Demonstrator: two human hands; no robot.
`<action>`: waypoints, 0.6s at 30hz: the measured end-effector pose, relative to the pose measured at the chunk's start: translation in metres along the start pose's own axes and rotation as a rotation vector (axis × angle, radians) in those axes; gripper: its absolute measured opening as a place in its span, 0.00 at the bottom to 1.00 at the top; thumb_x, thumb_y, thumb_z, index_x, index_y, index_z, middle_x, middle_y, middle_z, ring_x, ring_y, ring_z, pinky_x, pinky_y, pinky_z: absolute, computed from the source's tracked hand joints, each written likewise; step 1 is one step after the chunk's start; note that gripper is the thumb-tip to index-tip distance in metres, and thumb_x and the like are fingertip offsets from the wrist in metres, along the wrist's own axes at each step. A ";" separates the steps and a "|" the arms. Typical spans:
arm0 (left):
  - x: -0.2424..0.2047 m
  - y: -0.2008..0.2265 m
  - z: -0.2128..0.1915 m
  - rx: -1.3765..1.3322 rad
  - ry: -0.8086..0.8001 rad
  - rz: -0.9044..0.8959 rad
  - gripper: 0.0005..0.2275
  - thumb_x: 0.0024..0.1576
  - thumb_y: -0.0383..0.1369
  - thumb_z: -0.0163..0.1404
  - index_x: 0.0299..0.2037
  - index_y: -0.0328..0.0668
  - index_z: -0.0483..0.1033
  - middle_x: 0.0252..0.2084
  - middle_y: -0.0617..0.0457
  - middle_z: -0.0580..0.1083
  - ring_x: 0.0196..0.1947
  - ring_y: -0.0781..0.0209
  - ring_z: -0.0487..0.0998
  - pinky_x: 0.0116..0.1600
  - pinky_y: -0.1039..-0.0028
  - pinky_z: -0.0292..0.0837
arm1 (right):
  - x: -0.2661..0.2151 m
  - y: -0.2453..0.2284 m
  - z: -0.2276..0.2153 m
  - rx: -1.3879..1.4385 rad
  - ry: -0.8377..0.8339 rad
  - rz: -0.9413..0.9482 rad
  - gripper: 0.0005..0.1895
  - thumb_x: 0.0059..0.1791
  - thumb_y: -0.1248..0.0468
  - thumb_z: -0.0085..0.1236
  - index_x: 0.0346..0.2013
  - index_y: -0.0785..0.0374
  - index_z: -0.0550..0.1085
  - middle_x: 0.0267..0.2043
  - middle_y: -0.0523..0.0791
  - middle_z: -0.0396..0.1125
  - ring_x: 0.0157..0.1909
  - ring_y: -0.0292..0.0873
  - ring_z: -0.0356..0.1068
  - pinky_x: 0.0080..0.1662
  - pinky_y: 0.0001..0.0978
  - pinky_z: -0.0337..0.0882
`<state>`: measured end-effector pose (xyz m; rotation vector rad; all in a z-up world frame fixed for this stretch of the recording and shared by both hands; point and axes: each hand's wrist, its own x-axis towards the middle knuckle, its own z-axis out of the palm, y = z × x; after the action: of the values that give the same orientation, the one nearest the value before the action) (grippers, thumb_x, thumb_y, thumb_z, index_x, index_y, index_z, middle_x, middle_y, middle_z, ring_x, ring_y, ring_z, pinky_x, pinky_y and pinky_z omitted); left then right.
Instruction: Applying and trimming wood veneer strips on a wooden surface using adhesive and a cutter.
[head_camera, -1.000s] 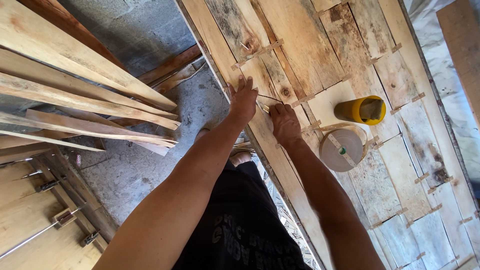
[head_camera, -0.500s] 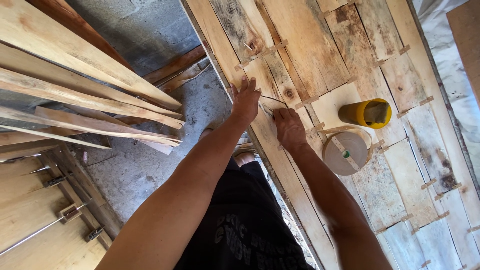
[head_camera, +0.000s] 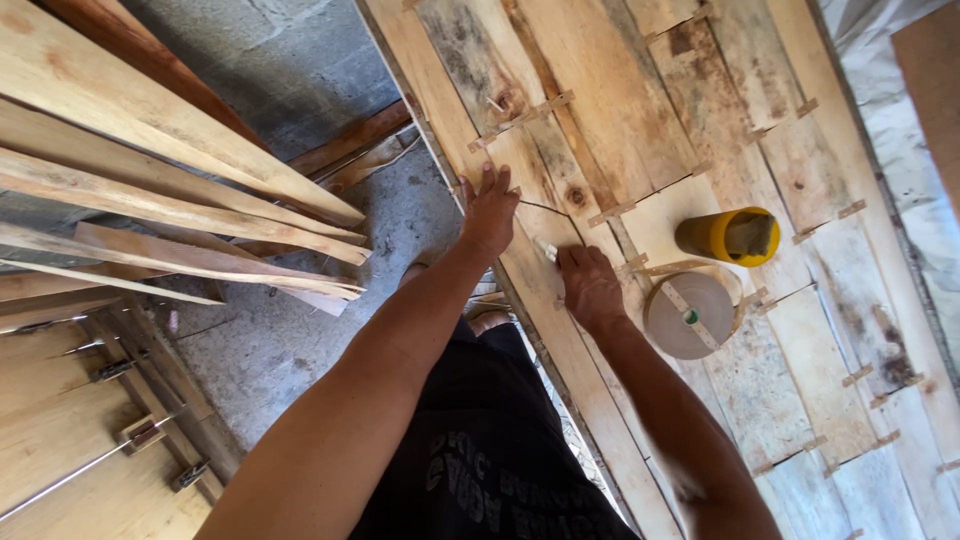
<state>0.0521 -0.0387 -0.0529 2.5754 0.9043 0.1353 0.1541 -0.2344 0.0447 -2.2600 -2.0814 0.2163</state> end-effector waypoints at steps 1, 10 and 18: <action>-0.003 -0.005 0.002 -0.002 -0.004 0.003 0.19 0.54 0.23 0.49 0.57 0.41 0.77 0.73 0.37 0.58 0.76 0.33 0.50 0.69 0.23 0.38 | -0.007 -0.002 0.002 0.001 -0.002 0.004 0.18 0.37 0.69 0.58 0.42 0.63 0.74 0.44 0.48 0.69 0.50 0.52 0.67 0.54 0.42 0.66; -0.008 -0.015 0.003 -0.034 0.115 0.052 0.15 0.54 0.21 0.48 0.51 0.39 0.78 0.72 0.35 0.60 0.74 0.30 0.53 0.68 0.22 0.38 | -0.040 -0.004 0.007 0.136 0.274 0.158 0.14 0.47 0.70 0.57 0.48 0.65 0.76 0.48 0.51 0.71 0.50 0.55 0.70 0.55 0.45 0.68; -0.043 -0.007 -0.028 -0.065 0.293 0.234 0.05 0.54 0.22 0.51 0.39 0.35 0.76 0.60 0.41 0.71 0.71 0.39 0.64 0.74 0.41 0.54 | -0.023 -0.019 0.021 0.271 0.314 0.361 0.17 0.47 0.66 0.62 0.50 0.62 0.74 0.48 0.51 0.70 0.48 0.56 0.72 0.50 0.47 0.72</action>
<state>0.0081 -0.0509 -0.0287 2.6340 0.6763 0.6114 0.1305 -0.2569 0.0277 -2.3042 -1.3967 0.1376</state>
